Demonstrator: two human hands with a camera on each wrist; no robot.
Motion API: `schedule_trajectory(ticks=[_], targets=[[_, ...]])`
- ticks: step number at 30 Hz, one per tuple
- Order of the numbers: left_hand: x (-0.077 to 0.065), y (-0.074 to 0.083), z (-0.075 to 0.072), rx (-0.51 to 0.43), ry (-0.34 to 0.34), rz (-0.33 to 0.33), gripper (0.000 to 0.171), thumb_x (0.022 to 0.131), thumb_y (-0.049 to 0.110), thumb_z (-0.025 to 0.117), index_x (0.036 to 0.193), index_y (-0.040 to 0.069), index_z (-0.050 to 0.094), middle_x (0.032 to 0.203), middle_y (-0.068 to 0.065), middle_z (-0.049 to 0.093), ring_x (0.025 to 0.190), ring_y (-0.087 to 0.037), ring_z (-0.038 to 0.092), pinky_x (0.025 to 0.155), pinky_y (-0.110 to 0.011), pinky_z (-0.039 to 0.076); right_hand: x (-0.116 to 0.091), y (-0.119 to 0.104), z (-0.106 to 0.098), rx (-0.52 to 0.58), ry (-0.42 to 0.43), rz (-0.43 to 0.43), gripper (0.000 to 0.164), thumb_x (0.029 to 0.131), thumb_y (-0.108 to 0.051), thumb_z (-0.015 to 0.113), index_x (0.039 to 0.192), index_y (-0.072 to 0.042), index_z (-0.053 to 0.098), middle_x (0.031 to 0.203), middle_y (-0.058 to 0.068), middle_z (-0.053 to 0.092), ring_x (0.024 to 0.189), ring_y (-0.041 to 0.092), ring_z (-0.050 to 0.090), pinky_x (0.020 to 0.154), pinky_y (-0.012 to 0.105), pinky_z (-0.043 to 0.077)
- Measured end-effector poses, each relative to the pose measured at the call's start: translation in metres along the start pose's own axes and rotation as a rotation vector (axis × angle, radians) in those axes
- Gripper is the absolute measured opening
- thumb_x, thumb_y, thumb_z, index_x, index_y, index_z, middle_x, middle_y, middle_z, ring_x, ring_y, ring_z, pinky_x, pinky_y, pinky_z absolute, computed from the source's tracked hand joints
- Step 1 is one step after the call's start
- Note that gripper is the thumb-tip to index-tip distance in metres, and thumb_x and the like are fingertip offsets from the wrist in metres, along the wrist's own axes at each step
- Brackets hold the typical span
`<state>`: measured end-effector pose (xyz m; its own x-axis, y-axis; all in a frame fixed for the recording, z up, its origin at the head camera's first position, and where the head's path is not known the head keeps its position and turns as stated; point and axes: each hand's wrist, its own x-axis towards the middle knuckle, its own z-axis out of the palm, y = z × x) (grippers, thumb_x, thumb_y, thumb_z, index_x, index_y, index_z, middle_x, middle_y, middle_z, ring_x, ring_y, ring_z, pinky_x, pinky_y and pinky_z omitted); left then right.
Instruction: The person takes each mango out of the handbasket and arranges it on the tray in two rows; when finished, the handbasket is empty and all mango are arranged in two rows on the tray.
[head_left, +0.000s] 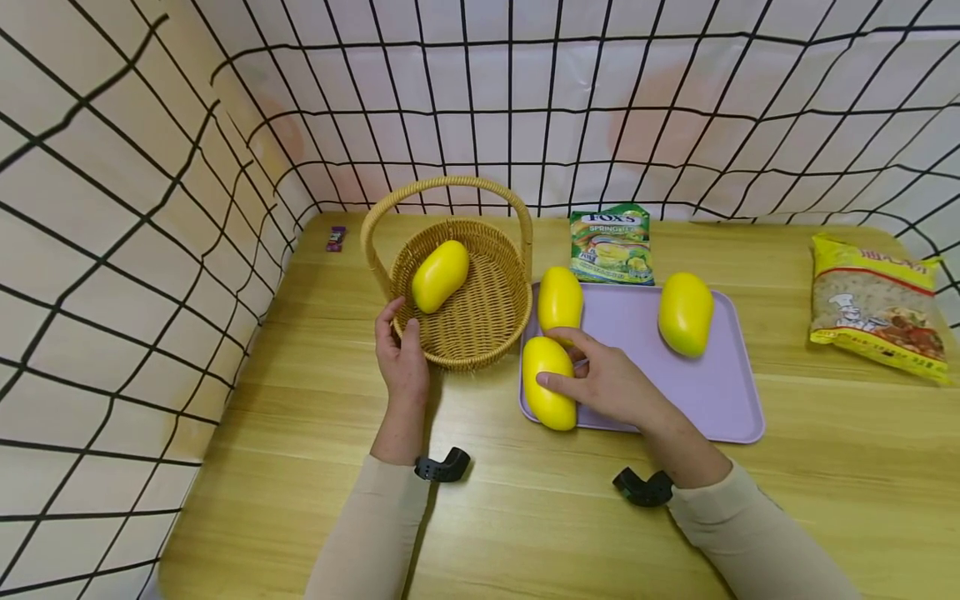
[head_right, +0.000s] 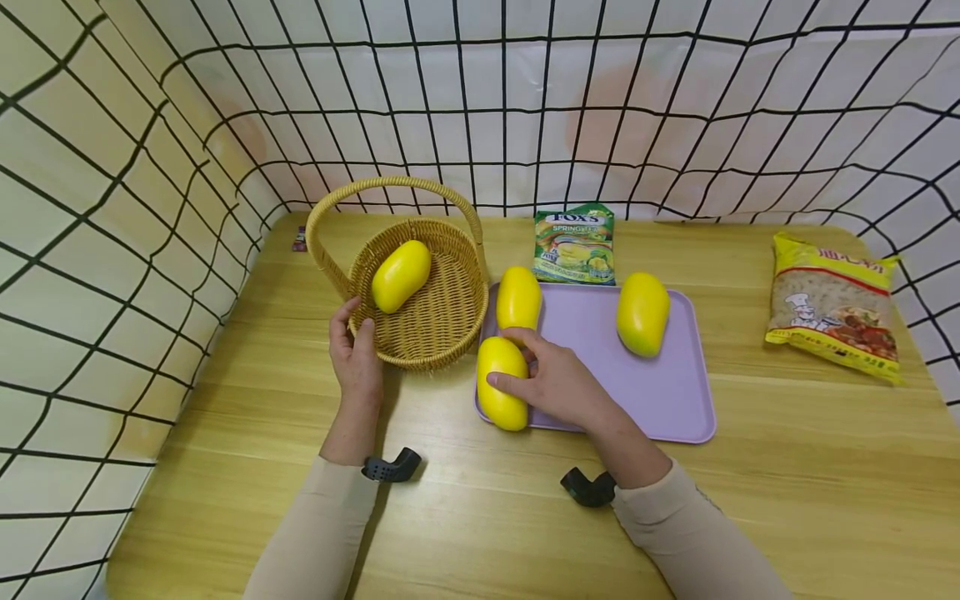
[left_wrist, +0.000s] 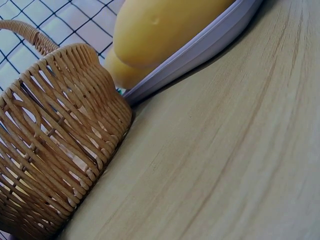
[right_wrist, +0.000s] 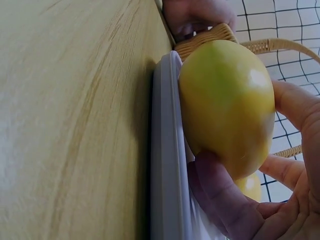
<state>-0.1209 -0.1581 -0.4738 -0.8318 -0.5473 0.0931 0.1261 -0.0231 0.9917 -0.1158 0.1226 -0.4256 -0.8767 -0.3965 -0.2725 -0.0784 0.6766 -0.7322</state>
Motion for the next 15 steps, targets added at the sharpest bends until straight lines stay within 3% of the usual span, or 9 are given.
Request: schedule_trajectory(ticks=[6,15], targets=[[0.0,-0.0005,0.0,-0.001,0.007,0.004,0.037,0.098,0.007,0.052,0.134,0.005,0.056,0.146,-0.008,0.051,0.148,-0.017,0.035,0.119,-0.039,0.03,0.0004,-0.0004,-0.0003,-0.02,0.006,-0.007,0.076,0.088,-0.064,0.069,0.151,-0.03,0.045,0.125,0.012,0.064,0.104,0.025,0.061,0.086,0.039,0.051],[0.0,-0.001,0.0004,-0.008,0.004,0.005,0.037,0.098,0.007,0.051,0.134,0.005,0.056,0.146,-0.008,0.051,0.148,-0.018,0.035,0.119,-0.038,0.031,0.001,-0.0003,0.0018,-0.035,0.028,-0.003,0.075,0.087,-0.063,0.069,0.149,-0.028,0.047,0.119,0.01,0.066,0.099,0.024,0.058,0.083,0.034,0.047]])
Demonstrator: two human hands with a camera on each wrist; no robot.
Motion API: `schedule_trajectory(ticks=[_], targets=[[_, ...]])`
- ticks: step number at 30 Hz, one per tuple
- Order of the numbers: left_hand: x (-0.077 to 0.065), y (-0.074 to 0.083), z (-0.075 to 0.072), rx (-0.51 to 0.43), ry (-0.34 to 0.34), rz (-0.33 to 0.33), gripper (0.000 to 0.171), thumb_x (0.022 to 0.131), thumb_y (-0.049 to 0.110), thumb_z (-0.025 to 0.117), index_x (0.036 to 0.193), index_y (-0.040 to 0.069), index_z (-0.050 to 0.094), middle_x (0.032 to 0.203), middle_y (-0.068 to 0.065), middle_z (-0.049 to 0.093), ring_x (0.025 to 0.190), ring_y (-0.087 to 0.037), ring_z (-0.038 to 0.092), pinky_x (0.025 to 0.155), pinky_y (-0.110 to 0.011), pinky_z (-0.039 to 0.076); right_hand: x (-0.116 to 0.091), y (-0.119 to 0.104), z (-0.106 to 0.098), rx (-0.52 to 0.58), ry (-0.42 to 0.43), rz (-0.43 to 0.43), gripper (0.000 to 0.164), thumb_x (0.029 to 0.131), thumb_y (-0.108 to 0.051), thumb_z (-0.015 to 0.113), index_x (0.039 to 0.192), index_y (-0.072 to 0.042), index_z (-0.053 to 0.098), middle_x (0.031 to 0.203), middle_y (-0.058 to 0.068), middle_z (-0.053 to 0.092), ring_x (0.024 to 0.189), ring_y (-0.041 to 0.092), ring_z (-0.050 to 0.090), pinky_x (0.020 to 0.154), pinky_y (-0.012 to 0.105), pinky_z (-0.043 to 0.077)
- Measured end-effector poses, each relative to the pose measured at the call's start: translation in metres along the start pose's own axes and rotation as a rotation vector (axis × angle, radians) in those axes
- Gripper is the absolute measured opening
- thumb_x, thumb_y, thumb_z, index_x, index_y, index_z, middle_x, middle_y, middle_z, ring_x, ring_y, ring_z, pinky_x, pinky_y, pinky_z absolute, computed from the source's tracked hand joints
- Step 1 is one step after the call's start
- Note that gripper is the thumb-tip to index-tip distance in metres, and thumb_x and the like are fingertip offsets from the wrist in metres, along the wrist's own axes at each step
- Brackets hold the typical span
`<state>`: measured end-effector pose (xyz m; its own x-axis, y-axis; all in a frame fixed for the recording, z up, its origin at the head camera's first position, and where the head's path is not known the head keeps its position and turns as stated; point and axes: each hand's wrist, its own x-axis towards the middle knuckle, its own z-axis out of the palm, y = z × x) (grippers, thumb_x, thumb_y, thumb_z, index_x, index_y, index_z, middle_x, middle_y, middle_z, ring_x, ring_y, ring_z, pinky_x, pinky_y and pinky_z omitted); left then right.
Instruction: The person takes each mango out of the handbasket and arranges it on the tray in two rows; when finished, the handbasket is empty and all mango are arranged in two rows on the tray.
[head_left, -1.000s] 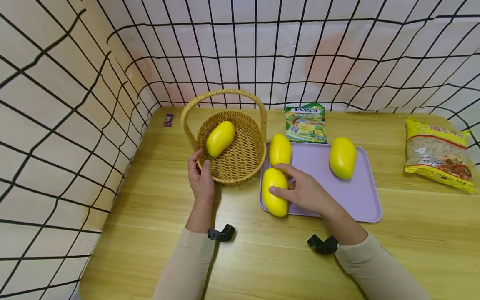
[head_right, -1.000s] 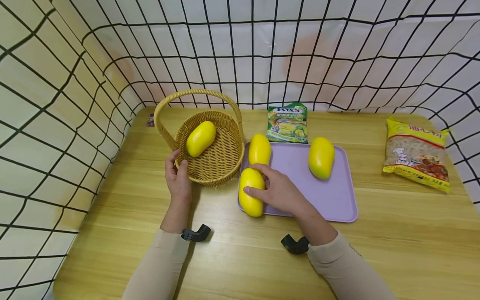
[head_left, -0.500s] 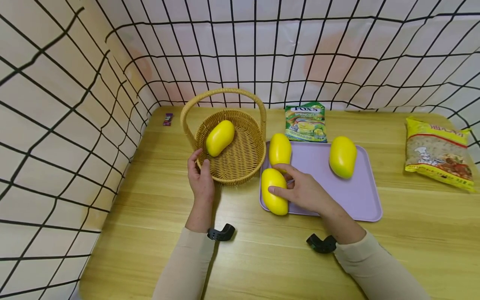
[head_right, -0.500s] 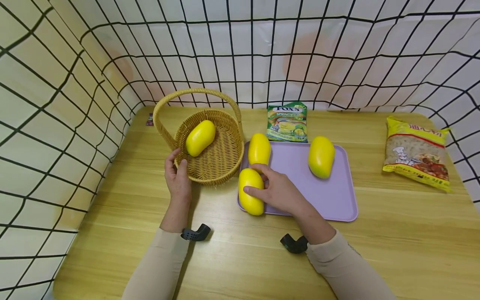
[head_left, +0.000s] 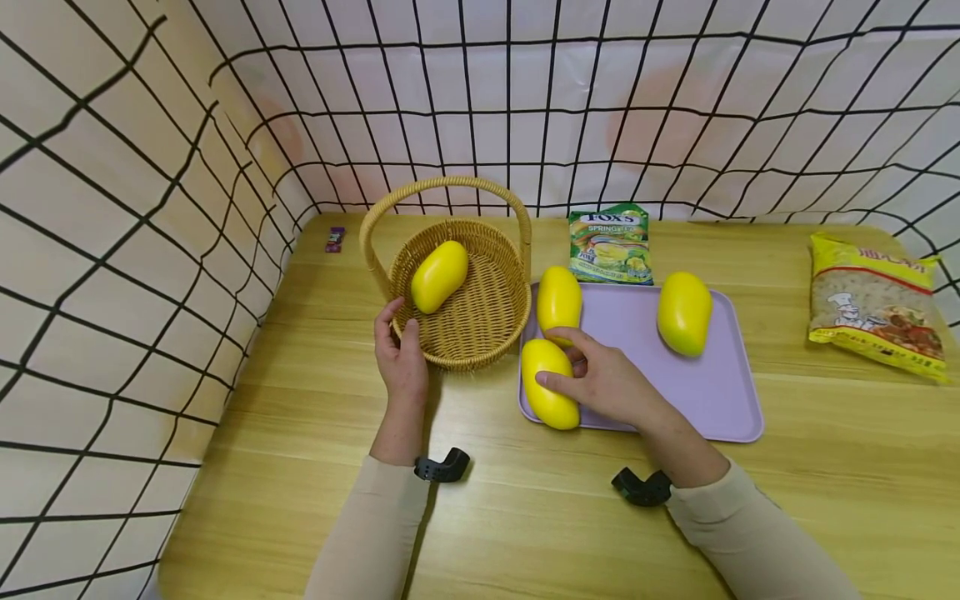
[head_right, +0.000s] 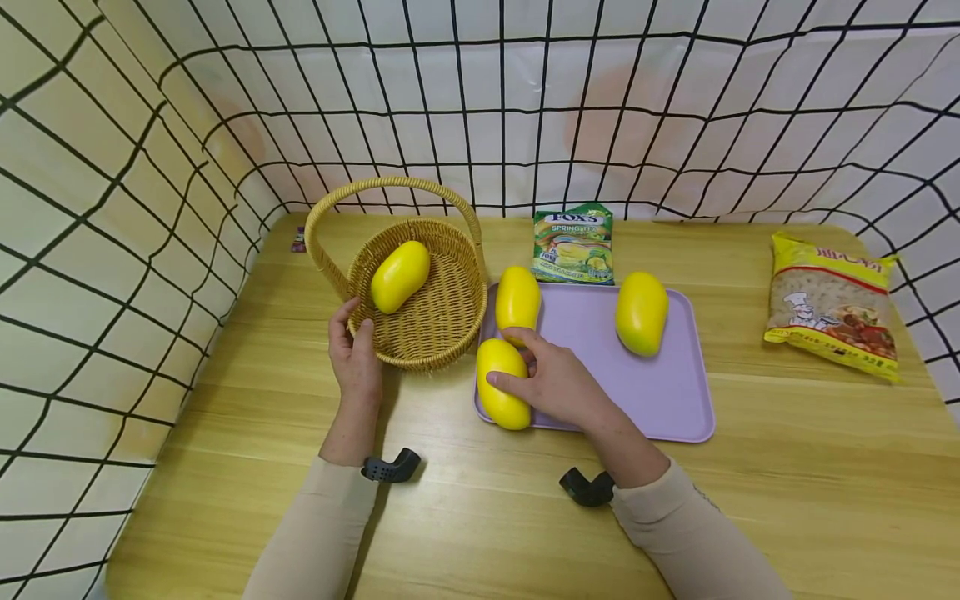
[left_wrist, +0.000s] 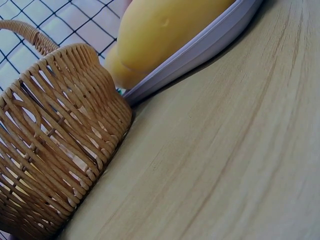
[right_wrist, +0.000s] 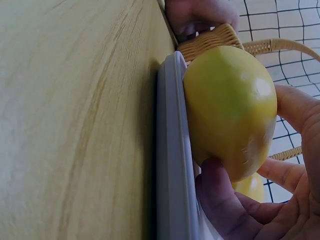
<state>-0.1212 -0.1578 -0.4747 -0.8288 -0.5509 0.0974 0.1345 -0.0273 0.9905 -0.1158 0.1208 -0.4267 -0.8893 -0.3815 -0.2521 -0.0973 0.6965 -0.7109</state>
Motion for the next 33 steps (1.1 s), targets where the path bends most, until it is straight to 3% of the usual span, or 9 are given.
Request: schedule_trajectory(ticks=[33], targets=[[-0.0008,0.0019,-0.0001,-0.001,-0.006,-0.011,0.036,0.099,0.006,0.051,0.135,0.005,0.055,0.148,-0.007,0.05,0.15,-0.017,0.033,0.12,-0.039,0.029,0.0,0.0007,0.0,0.002,0.014,0.002,0.081,0.089,-0.06,0.069,0.155,-0.024,0.04,0.126,0.014,0.066,0.105,0.025,0.061,0.091,0.041,0.052]])
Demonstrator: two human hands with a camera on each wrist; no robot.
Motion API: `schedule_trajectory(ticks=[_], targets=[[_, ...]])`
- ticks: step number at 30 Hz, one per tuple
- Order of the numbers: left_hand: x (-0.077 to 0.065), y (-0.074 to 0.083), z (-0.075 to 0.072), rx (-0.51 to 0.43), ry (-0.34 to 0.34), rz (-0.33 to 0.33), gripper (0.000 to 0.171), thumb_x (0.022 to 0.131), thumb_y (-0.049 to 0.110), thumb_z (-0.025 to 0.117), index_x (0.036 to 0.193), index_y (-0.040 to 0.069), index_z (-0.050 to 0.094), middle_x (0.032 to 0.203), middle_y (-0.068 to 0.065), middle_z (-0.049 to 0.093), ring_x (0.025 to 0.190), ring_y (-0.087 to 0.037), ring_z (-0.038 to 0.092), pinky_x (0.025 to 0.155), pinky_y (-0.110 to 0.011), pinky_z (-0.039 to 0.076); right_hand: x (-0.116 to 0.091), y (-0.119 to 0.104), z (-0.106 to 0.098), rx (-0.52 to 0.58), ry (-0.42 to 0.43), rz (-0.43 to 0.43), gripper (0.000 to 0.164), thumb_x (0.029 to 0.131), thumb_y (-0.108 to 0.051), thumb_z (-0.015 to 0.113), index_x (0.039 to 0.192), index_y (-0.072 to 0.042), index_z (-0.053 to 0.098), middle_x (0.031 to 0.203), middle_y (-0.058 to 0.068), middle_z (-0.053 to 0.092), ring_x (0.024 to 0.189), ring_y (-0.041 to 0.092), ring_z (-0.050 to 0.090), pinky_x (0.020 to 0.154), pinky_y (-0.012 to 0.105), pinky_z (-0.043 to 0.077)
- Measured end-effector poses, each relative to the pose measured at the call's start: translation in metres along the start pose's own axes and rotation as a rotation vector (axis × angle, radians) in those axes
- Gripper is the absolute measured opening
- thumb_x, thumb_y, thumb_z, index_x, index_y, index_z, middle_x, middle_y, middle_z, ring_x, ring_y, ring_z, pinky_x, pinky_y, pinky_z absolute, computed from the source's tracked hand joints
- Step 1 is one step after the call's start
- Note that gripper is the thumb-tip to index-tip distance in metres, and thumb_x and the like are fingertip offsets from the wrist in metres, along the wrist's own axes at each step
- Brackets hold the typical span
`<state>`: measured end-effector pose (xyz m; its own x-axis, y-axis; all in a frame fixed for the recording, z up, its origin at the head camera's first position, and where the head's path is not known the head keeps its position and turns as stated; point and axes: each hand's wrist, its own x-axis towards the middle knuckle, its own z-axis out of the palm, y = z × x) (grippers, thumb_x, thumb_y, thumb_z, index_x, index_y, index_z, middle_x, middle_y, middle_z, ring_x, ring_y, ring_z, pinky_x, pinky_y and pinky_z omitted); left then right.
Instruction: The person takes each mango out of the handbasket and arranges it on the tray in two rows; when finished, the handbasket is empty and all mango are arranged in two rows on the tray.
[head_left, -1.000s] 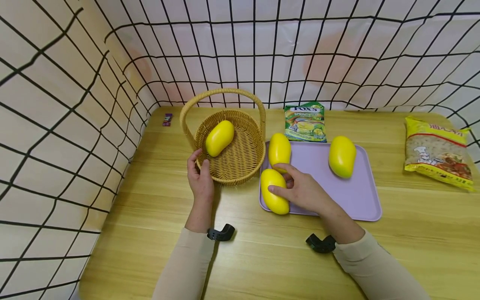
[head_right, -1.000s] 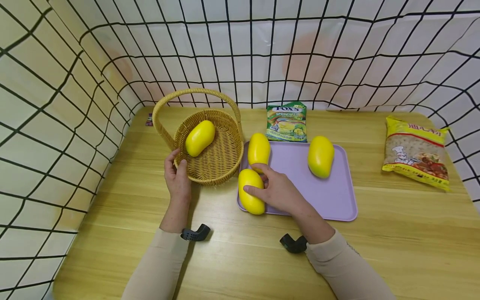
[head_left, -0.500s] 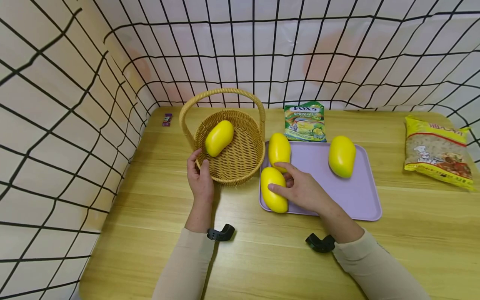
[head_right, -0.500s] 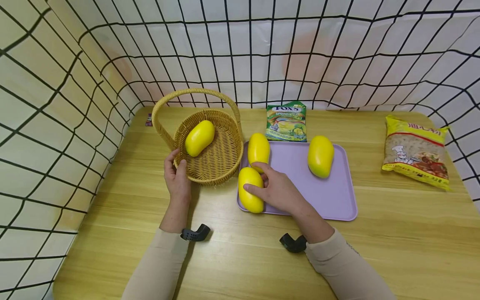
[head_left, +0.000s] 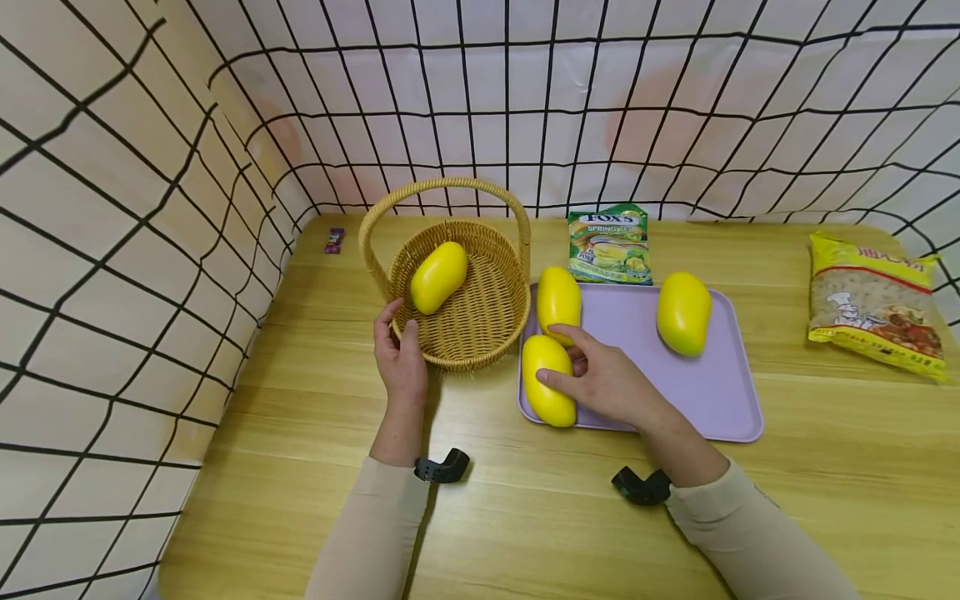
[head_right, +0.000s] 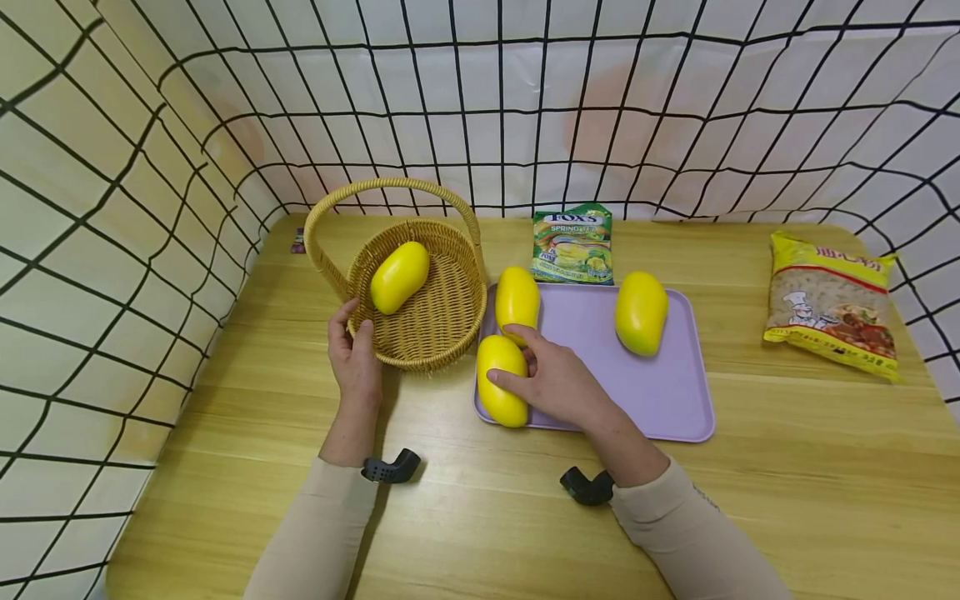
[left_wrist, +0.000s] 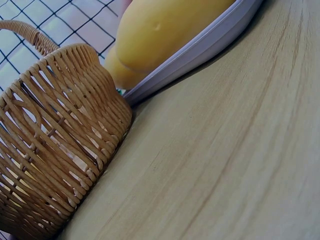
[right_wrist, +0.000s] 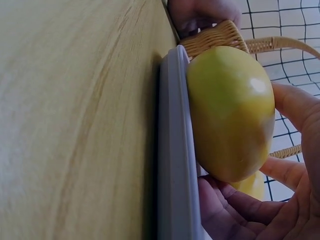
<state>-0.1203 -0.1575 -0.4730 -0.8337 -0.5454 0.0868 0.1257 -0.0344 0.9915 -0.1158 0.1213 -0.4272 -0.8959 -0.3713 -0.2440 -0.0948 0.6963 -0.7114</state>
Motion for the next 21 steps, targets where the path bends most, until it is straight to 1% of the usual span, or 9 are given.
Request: schedule_trajectory(ticks=[6,11,16,19,21], targets=[[0.0,0.0,0.0,0.0,0.0,-0.008,0.036,0.099,0.007,0.051,0.136,0.005,0.055,0.148,-0.006,0.049,0.149,-0.015,0.033,0.119,-0.037,0.029,-0.002,0.0,-0.003,-0.019,0.021,-0.01,0.08,0.09,-0.06,0.068,0.156,-0.025,0.04,0.127,0.014,0.068,0.105,0.024,0.065,0.09,0.042,0.055],[-0.001,0.001,0.0,0.002,0.001,-0.013,0.037,0.099,0.006,0.051,0.136,0.005,0.054,0.149,-0.007,0.049,0.15,-0.017,0.033,0.119,-0.037,0.03,-0.007,-0.003,-0.013,-0.049,0.053,-0.002,0.082,0.091,-0.061,0.066,0.157,-0.022,0.038,0.128,0.011,0.069,0.107,0.026,0.068,0.089,0.043,0.057],[-0.001,0.0,0.0,0.003,-0.003,-0.017,0.037,0.1,0.006,0.051,0.136,0.005,0.055,0.15,-0.006,0.048,0.15,-0.017,0.032,0.12,-0.038,0.03,-0.016,-0.012,-0.025,-0.103,0.127,-0.015,0.082,0.091,-0.061,0.066,0.158,-0.022,0.038,0.128,0.013,0.068,0.107,0.029,0.068,0.086,0.045,0.057],[-0.001,0.0,0.0,0.003,-0.004,-0.011,0.037,0.099,0.006,0.051,0.136,0.005,0.054,0.15,-0.006,0.048,0.15,-0.016,0.032,0.121,-0.038,0.029,-0.021,-0.018,-0.03,-0.111,0.165,-0.036,0.08,0.091,-0.059,0.067,0.157,-0.023,0.039,0.127,0.015,0.068,0.104,0.029,0.068,0.083,0.045,0.059],[-0.001,0.0,0.0,0.001,-0.004,-0.008,0.037,0.099,0.006,0.051,0.136,0.004,0.054,0.15,-0.007,0.048,0.15,-0.016,0.032,0.121,-0.039,0.028,-0.024,-0.022,-0.033,-0.108,0.176,-0.044,0.08,0.091,-0.059,0.068,0.157,-0.024,0.039,0.126,0.015,0.068,0.104,0.029,0.068,0.082,0.044,0.059]])
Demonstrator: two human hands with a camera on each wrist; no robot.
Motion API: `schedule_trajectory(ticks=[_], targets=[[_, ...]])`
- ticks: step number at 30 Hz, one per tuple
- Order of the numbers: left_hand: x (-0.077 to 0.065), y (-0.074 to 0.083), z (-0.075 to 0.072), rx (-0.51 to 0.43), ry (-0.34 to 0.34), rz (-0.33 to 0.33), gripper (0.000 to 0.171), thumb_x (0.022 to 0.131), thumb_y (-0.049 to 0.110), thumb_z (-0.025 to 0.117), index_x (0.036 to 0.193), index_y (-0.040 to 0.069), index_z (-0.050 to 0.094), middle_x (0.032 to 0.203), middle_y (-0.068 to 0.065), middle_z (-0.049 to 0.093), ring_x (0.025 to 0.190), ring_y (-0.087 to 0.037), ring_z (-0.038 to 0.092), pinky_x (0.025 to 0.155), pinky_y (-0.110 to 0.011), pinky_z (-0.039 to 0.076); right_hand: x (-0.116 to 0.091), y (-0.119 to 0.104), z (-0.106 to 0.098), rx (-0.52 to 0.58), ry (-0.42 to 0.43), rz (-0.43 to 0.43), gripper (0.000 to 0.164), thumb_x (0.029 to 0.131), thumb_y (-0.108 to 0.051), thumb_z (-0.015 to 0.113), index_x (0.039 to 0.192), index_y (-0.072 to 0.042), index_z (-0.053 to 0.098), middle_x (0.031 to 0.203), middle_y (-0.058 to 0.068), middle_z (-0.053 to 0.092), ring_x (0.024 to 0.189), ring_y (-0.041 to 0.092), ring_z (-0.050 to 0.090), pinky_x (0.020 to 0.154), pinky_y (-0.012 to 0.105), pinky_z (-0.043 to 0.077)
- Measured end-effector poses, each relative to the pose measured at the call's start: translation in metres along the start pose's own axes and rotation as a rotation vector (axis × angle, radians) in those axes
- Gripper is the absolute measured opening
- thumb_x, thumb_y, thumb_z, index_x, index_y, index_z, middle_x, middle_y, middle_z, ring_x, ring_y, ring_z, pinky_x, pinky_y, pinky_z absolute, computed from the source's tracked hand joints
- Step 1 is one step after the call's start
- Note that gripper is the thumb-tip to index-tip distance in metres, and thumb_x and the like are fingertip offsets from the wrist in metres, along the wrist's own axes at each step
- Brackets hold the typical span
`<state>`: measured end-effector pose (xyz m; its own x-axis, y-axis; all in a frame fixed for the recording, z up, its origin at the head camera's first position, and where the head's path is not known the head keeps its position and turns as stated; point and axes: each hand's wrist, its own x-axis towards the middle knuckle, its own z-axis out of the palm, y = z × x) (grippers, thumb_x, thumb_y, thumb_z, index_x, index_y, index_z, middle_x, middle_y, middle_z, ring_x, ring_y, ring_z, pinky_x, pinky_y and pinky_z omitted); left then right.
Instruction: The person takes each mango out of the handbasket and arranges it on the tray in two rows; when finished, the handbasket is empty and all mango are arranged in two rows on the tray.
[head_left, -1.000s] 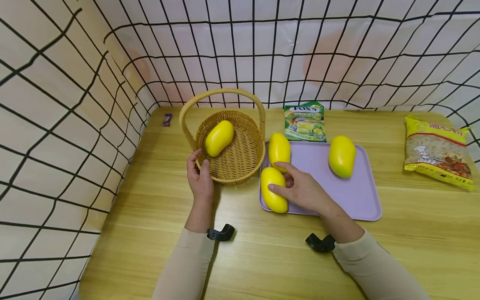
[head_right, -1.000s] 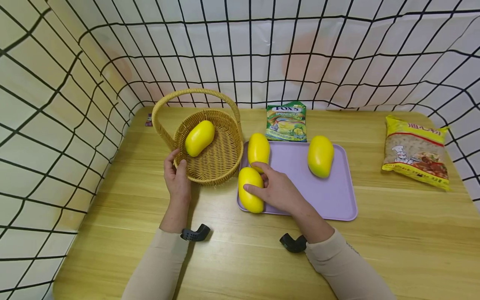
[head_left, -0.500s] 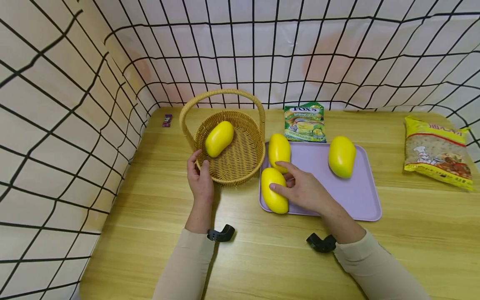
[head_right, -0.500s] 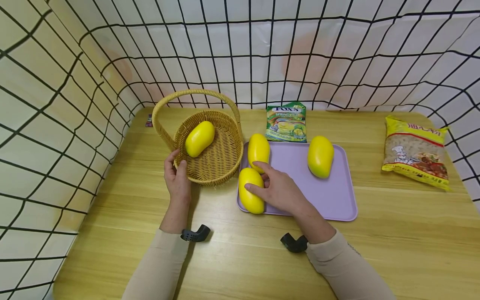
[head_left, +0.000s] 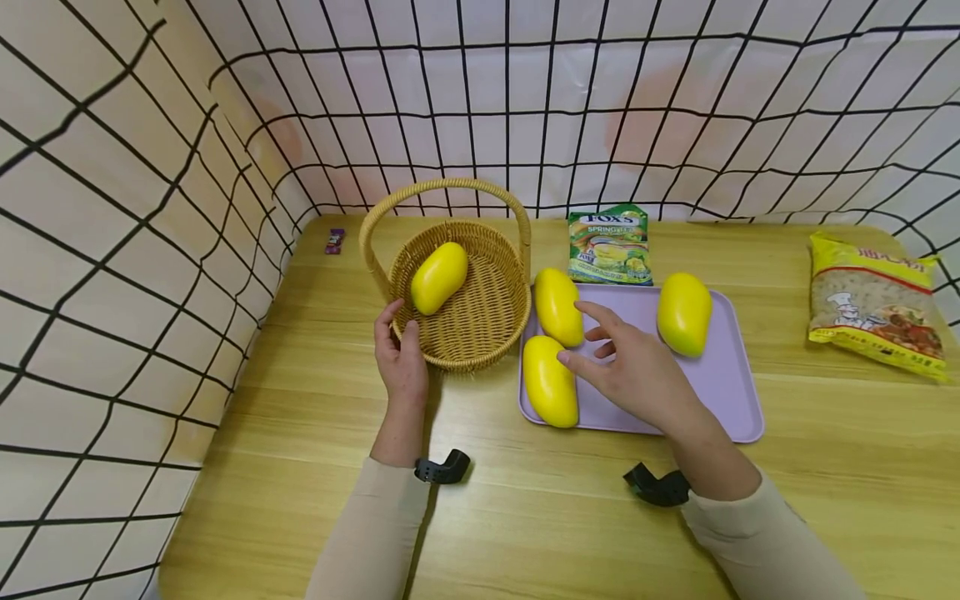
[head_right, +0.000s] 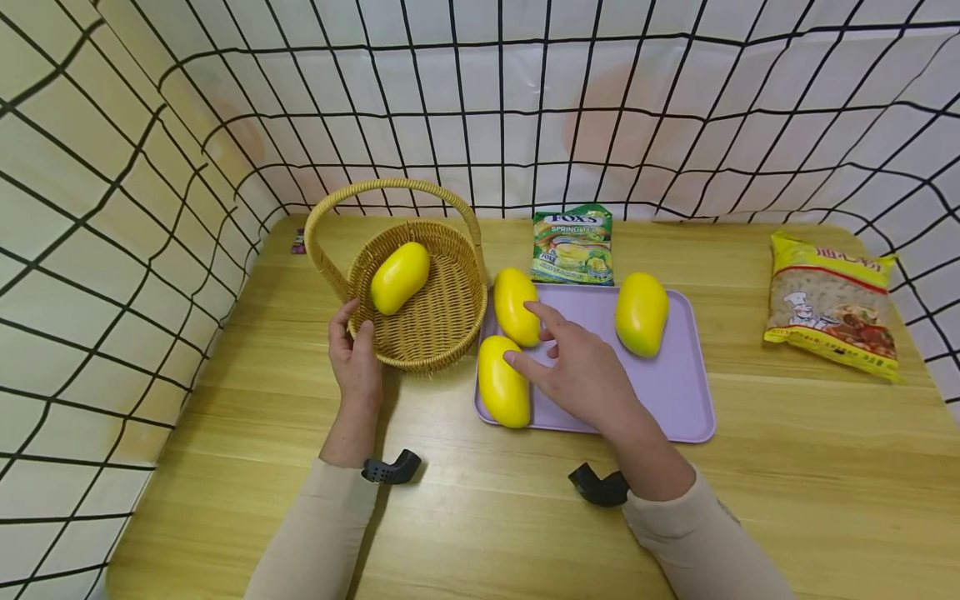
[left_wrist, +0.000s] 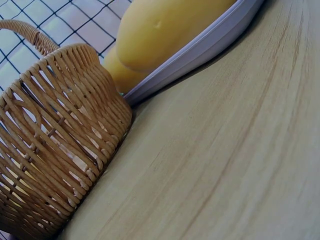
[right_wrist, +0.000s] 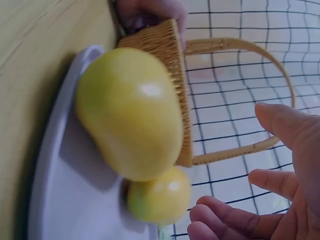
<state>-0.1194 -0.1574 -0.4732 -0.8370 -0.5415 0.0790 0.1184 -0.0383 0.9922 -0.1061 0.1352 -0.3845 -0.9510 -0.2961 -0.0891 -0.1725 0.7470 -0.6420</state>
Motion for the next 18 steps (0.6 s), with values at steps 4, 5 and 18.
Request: schedule_trajectory(ticks=[4,5,18], targets=[[0.0,-0.001,0.0,-0.004,-0.001,0.006,0.037,0.099,0.006,0.051,0.137,0.004,0.054,0.149,-0.007,0.049,0.151,-0.017,0.032,0.122,-0.039,0.028,0.001,-0.002,-0.001,0.008,0.01,-0.006,0.079,0.091,-0.055,0.069,0.157,-0.022,0.039,0.126,0.016,0.068,0.104,0.03,0.067,0.082,0.044,0.059],[0.0,-0.001,0.0,-0.006,-0.001,0.008,0.037,0.099,0.006,0.051,0.136,0.004,0.054,0.149,-0.007,0.049,0.151,-0.016,0.032,0.122,-0.039,0.028,0.002,-0.001,-0.001,0.005,0.013,-0.004,0.079,0.091,-0.054,0.07,0.157,-0.022,0.039,0.127,0.016,0.067,0.105,0.031,0.067,0.083,0.046,0.059],[0.0,0.0,0.0,-0.013,-0.002,0.004,0.037,0.099,0.006,0.051,0.136,0.005,0.054,0.149,-0.007,0.048,0.151,-0.017,0.032,0.121,-0.039,0.029,0.028,0.029,0.021,0.223,0.023,0.151,0.075,0.098,-0.039,0.065,0.16,-0.014,0.029,0.151,0.025,0.049,0.128,0.039,0.06,0.106,0.054,0.049]])
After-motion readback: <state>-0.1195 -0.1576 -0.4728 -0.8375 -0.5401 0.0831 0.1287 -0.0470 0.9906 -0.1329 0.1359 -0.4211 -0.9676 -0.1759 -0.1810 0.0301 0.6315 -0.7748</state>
